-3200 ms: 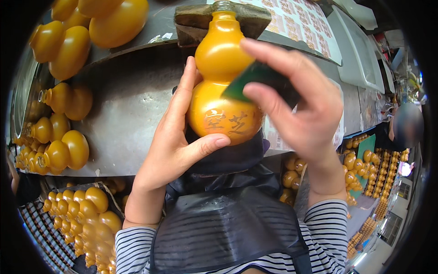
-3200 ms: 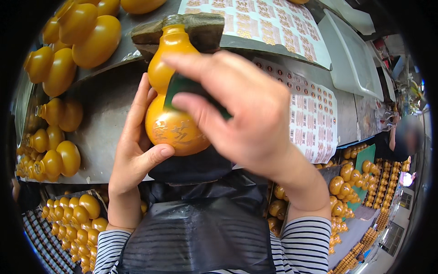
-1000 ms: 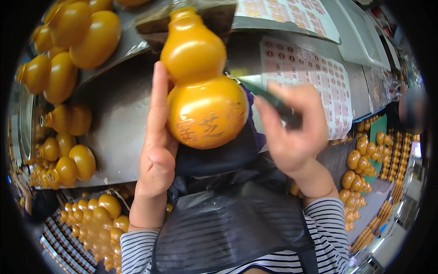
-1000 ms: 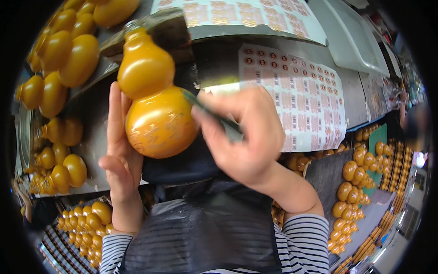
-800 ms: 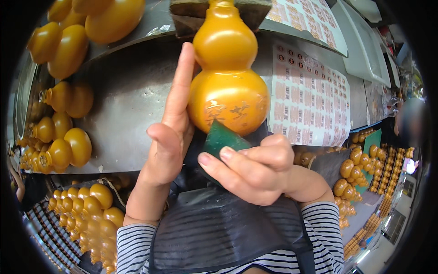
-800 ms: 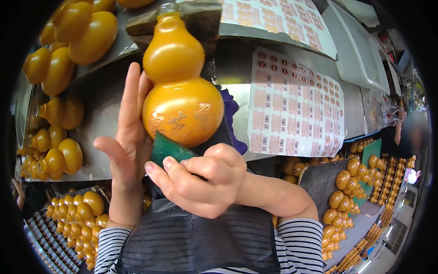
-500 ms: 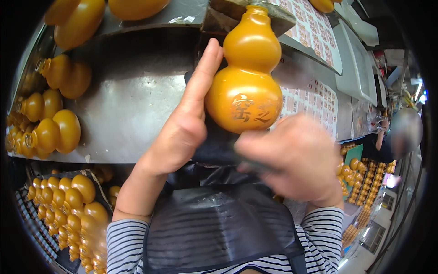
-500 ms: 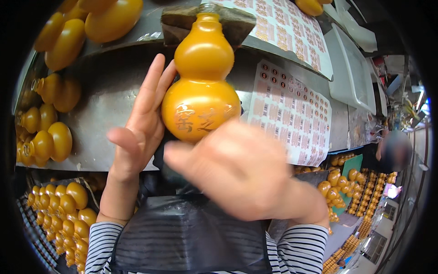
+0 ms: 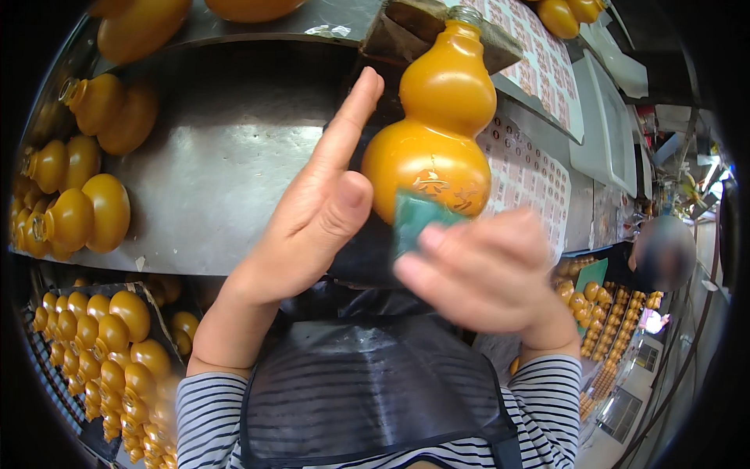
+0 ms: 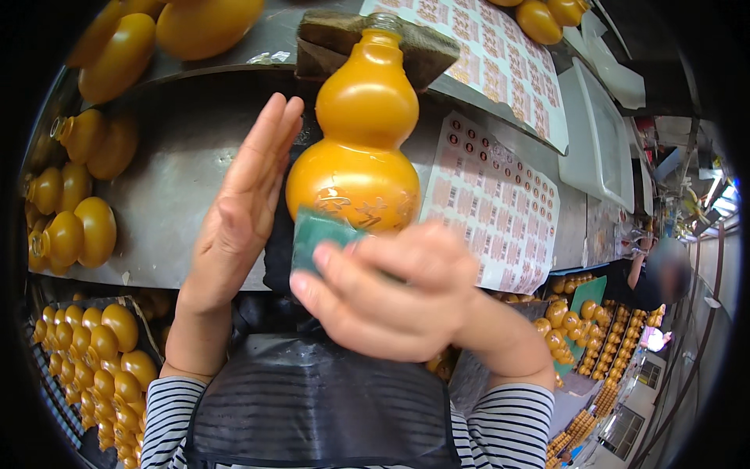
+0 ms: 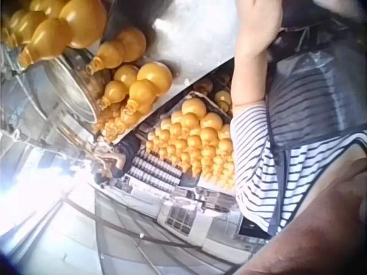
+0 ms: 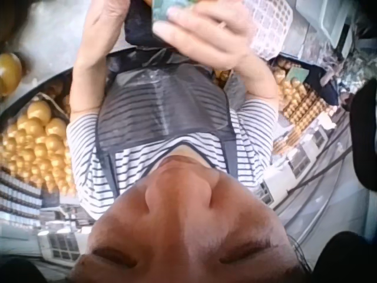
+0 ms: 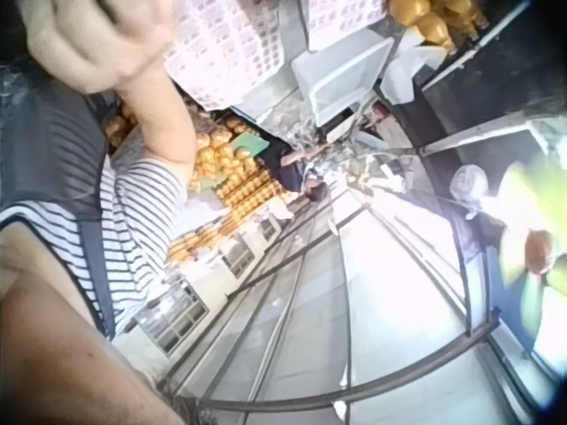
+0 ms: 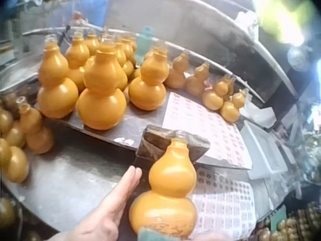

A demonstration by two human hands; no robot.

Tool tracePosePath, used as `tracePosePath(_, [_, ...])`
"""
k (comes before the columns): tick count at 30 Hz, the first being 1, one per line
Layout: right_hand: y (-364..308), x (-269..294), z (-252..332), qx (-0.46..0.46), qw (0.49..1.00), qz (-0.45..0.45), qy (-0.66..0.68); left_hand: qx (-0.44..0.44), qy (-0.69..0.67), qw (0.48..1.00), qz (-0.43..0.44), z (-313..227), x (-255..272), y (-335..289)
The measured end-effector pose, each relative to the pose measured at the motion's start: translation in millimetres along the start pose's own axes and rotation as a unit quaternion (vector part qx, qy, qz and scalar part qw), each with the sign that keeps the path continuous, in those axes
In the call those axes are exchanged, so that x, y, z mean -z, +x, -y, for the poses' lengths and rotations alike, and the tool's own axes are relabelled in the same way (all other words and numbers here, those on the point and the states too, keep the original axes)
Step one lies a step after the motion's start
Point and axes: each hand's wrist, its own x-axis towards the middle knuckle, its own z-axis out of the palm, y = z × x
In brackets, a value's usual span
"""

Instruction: The person repeatedly picks up yellow gourd-shaped containers, applies a small circular sticker to the side, and rubs it with a green card to ensure adhesion. The person then places the labeled gourd into a metal tray and repeats the process with a new gourd from a nearby pile.

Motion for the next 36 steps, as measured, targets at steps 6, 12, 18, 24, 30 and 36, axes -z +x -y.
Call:
tracePosePath(6, [-34.8,-23.4,20.6,0.008,0.996,-0.092,-0.019,0.001,0.087,0.996,-0.01,-6.1,-10.5,6.9])
tracePosePath(12, [-47.8,-34.5,12.5,0.021,0.991,-0.132,-0.001,-0.095,0.093,0.991,0.001,17.6,-20.5,10.2])
tracePosePath(18, [-41.8,-22.7,-6.3,-0.442,0.813,-0.262,0.275,-0.072,0.264,0.962,-0.001,-1.3,-18.2,13.9])
tracePosePath(24, [-40.5,-10.4,-20.0,-0.509,0.701,-0.29,0.407,-0.11,0.469,0.876,-0.006,-23.5,-32.1,34.3])
tracePosePath(30, [-91.2,-4.7,-32.9,-0.5,0.636,-0.236,0.539,-0.034,0.144,0.984,-0.099,-7.5,-39.3,39.0])
tracePosePath(36, [-205.9,44.6,-59.8,-0.574,0.475,-0.24,0.622,0.059,0.188,0.969,-0.146,10.9,28.8,22.2])
